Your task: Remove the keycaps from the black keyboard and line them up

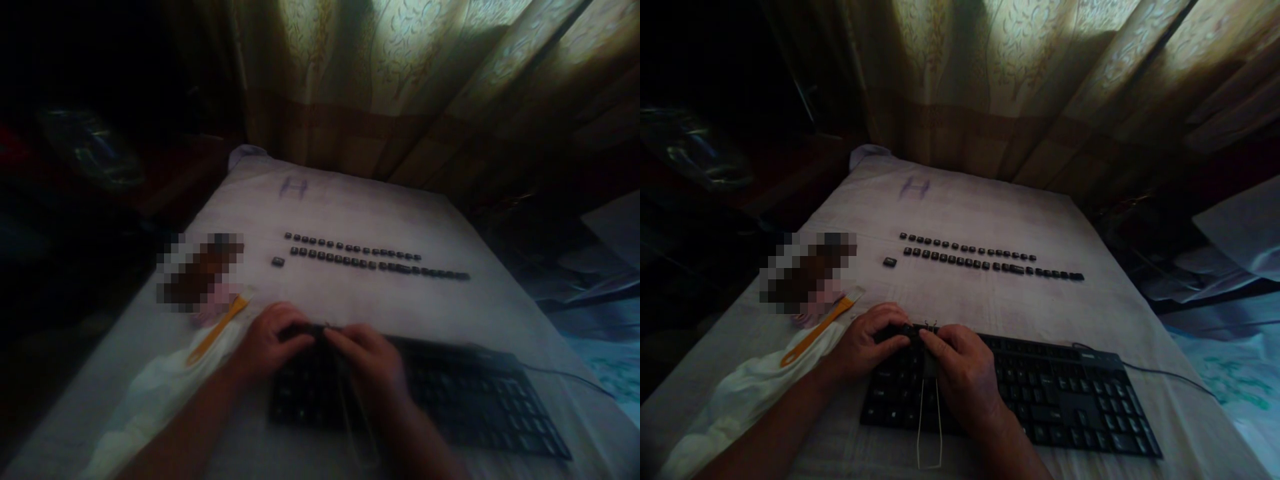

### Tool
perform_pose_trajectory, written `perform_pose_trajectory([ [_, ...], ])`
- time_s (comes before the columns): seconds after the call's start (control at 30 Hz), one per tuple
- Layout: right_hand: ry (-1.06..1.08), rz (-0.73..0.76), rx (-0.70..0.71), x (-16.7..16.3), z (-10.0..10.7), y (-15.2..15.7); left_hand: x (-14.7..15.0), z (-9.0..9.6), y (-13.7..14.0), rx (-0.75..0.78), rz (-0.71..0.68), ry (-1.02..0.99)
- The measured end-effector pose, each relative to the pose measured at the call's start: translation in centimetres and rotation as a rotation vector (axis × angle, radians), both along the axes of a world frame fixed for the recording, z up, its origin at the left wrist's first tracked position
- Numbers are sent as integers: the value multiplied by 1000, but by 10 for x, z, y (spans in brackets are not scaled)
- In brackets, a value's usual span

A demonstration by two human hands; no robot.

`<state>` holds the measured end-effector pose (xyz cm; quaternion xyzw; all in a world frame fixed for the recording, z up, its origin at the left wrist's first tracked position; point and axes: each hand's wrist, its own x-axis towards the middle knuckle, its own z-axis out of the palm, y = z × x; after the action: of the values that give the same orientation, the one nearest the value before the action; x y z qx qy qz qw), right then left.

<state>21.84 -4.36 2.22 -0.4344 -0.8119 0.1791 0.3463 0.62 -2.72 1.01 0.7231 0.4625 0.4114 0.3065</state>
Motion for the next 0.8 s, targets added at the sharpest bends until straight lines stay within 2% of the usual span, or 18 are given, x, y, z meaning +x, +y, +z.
perform_pose_trajectory([
  [0.07,-38,5,22,2,-1,-2,-1,-1,0,10,15,-5],
  [0.3,-289,48,254,-1,0,-6,-2,-3,1,4,6,-26],
  [0.43,-294,65,237,-2,3,-7,-2,-2,1,24,21,-40],
  [0.6,-163,-14,159,-3,11,-6,-2,-1,1,41,13,-21],
  [0.8,-55,-23,47,-22,19,5,-5,-6,2,35,1,-16],
])
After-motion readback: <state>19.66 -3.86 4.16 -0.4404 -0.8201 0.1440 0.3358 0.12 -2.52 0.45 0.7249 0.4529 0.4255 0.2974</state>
